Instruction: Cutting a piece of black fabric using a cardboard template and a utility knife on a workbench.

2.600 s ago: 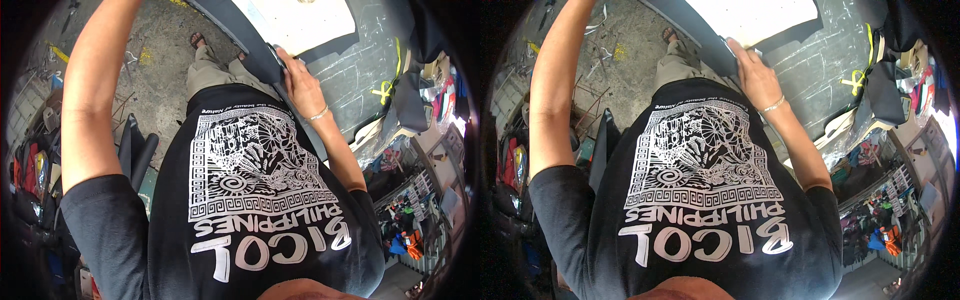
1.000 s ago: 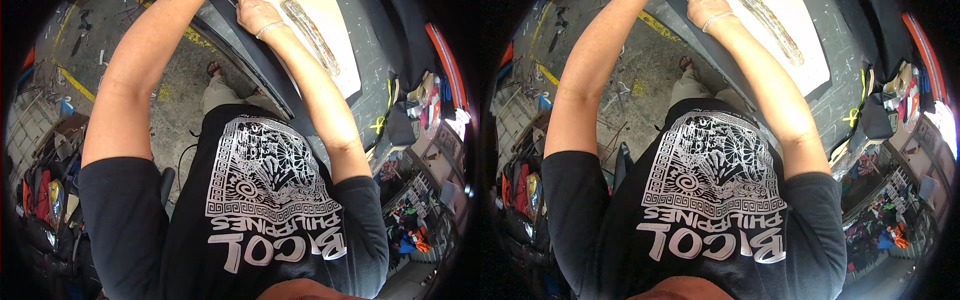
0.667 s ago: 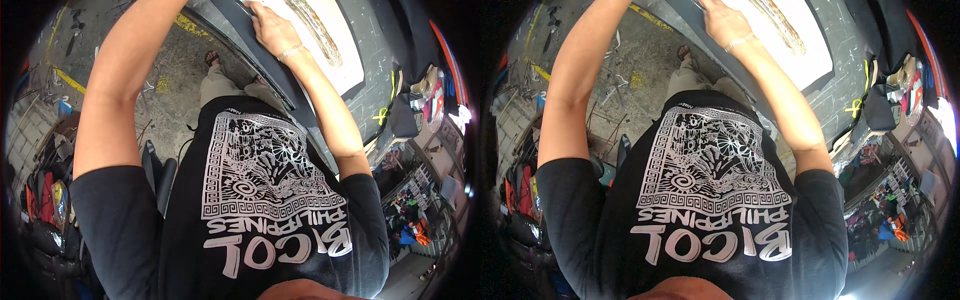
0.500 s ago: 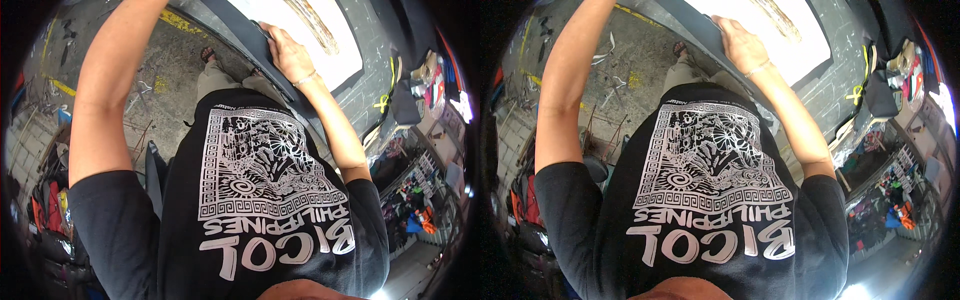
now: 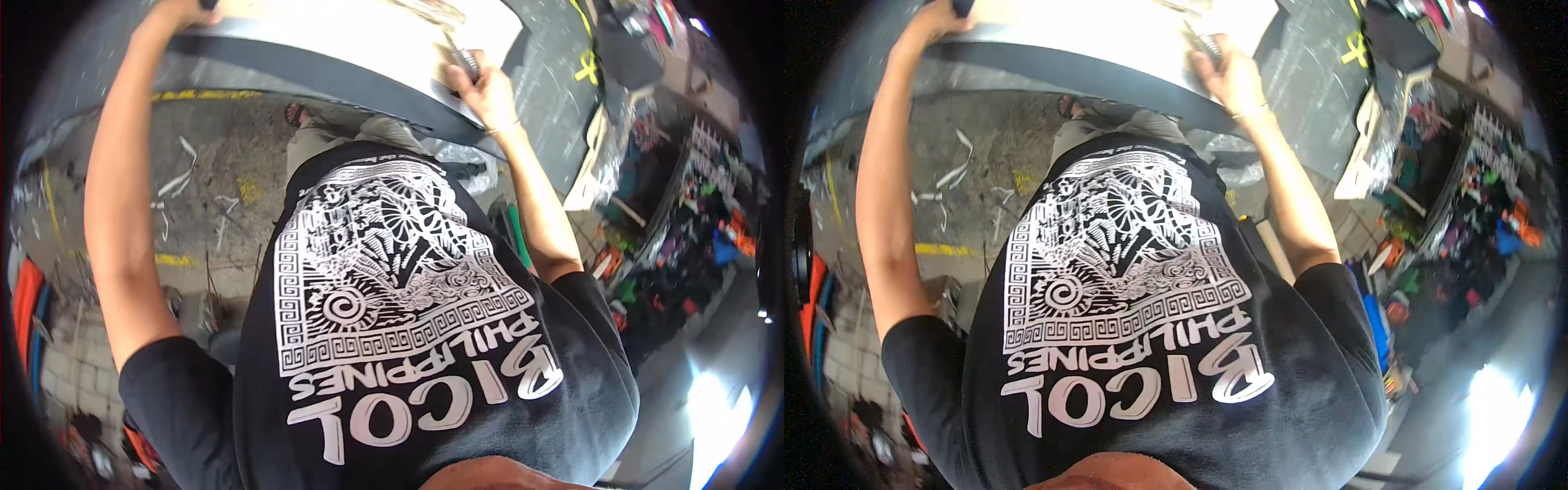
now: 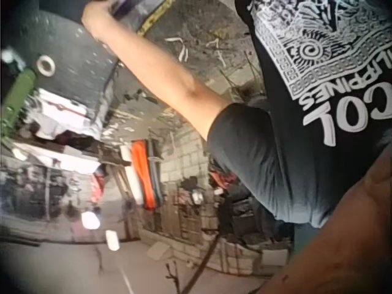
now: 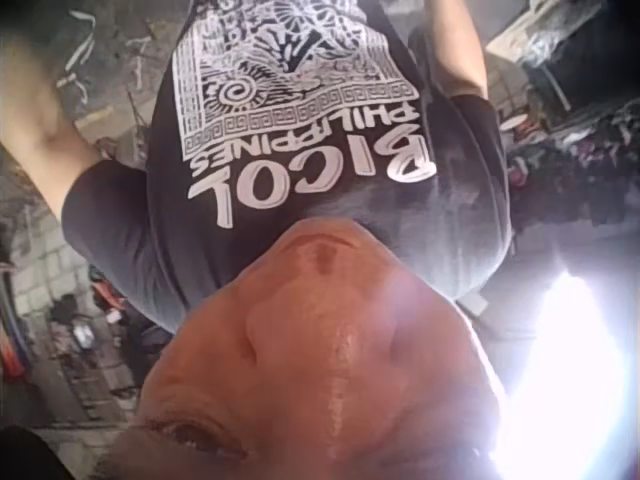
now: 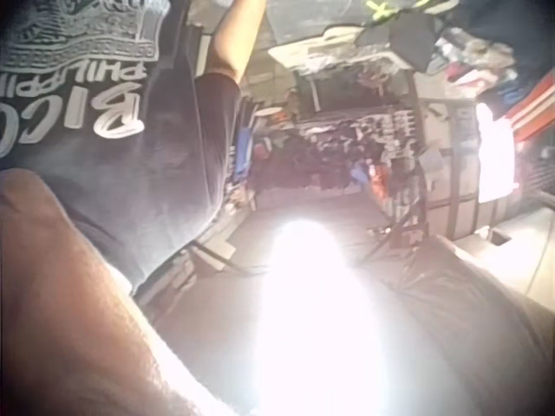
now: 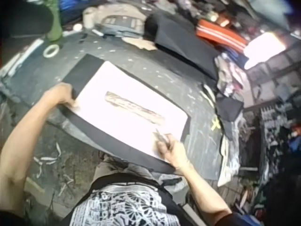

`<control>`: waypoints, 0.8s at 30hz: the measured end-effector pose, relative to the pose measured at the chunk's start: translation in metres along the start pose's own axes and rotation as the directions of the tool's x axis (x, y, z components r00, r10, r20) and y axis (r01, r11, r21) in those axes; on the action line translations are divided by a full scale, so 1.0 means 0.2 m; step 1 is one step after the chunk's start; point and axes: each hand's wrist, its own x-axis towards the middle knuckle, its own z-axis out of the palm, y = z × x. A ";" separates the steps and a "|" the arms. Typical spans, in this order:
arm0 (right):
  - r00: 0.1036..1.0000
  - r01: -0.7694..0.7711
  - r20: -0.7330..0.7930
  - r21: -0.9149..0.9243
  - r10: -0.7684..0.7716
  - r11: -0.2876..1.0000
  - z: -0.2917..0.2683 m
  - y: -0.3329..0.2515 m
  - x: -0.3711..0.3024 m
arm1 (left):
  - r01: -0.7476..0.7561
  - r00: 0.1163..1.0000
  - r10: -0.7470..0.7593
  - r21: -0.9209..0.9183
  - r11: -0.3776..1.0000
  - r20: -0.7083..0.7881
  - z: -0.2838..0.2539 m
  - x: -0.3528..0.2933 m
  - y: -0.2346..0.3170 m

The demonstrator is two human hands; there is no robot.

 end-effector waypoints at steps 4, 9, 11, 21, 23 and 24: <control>0.996 -0.041 -0.085 -0.108 0.032 0.993 -0.09 0.47 -0.06 | -0.176 0.983 0.158 -0.208 0.962 -0.097 0.24 0.22 -0.36; 0.971 -0.232 0.055 -0.009 0.232 0.973 -0.07 0.44 -0.15 | -0.120 0.992 0.106 -0.319 0.940 -0.062 0.25 0.22 -0.46; 0.982 -0.187 0.022 -0.028 0.188 0.982 -0.02 0.30 -0.13 | -0.032 0.999 0.042 -0.313 0.949 0.026 0.28 0.18 -0.58; 0.993 -0.047 -0.103 0.160 0.065 0.986 -0.02 0.26 -0.11 | -0.340 0.908 0.276 -0.168 0.925 -0.314 0.33 -0.15 -0.17; 0.972 -0.143 -0.176 0.075 0.155 0.987 -0.12 0.48 -0.10 | -0.362 0.907 0.297 -0.195 0.911 -0.297 0.31 -0.22 -0.10; 0.947 -0.165 -0.265 0.078 0.180 0.983 -0.17 0.63 -0.12 | -0.396 0.894 0.321 -0.216 0.893 -0.311 0.31 -0.22 -0.07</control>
